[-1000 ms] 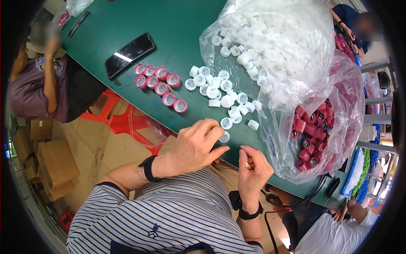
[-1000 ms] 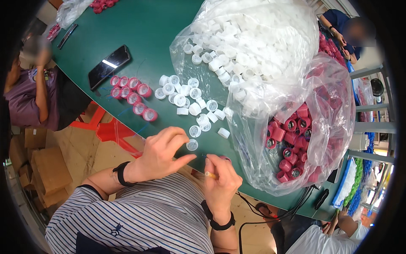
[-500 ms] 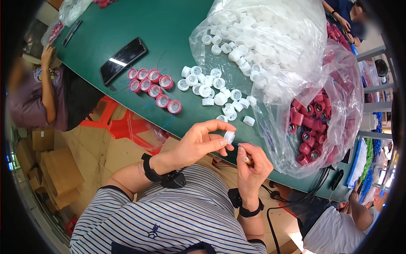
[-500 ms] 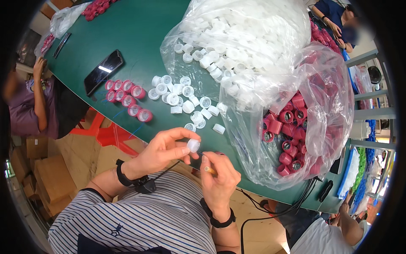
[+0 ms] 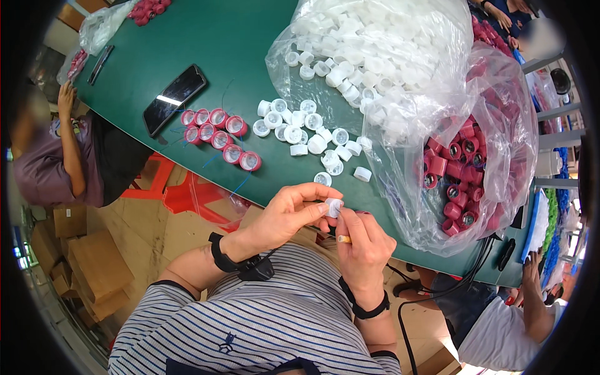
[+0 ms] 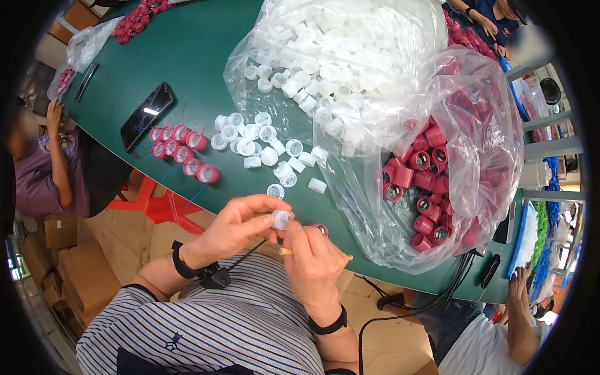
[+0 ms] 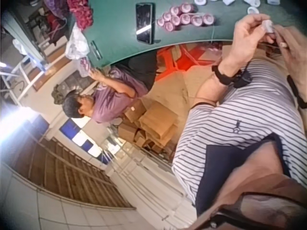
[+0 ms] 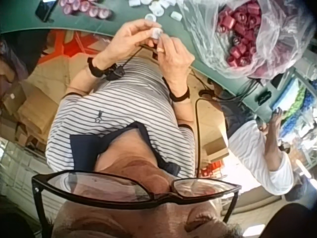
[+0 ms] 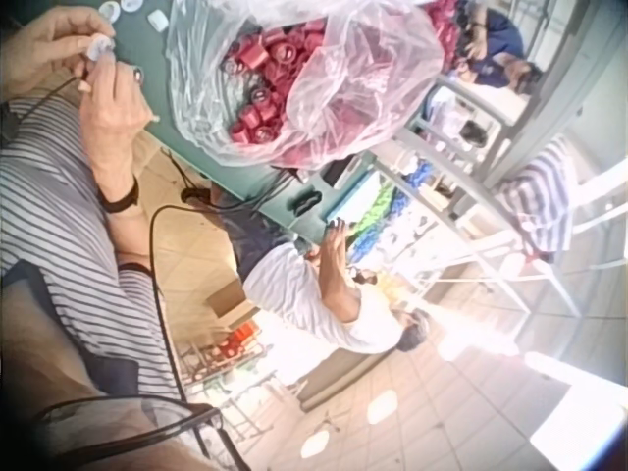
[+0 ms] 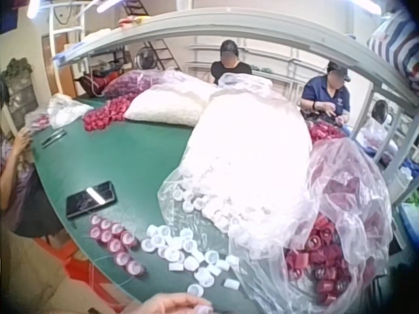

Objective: Assembling plastic components into bottle caps using a wooden pick to press inserts into place.

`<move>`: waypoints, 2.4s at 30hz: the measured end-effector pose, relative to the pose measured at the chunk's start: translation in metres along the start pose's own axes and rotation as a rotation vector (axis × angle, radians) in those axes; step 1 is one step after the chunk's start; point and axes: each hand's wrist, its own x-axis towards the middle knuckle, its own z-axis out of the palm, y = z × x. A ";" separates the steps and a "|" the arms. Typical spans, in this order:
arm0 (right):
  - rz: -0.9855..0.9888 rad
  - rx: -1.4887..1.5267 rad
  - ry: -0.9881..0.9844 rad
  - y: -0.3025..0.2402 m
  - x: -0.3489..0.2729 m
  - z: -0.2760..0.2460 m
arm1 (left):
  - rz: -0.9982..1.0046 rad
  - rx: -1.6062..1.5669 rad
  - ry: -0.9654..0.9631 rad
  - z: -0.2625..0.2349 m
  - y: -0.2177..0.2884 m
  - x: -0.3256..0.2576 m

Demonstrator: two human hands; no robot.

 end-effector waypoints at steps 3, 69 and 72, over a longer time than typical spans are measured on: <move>0.039 0.069 0.025 0.000 0.001 0.001 | -0.004 -0.017 0.053 0.003 0.000 0.000; 0.354 0.272 -0.099 -0.006 0.001 -0.012 | 0.099 0.209 0.044 0.004 -0.004 0.003; 0.249 0.220 -0.081 0.001 -0.006 -0.007 | 0.042 0.223 0.013 0.006 -0.002 0.003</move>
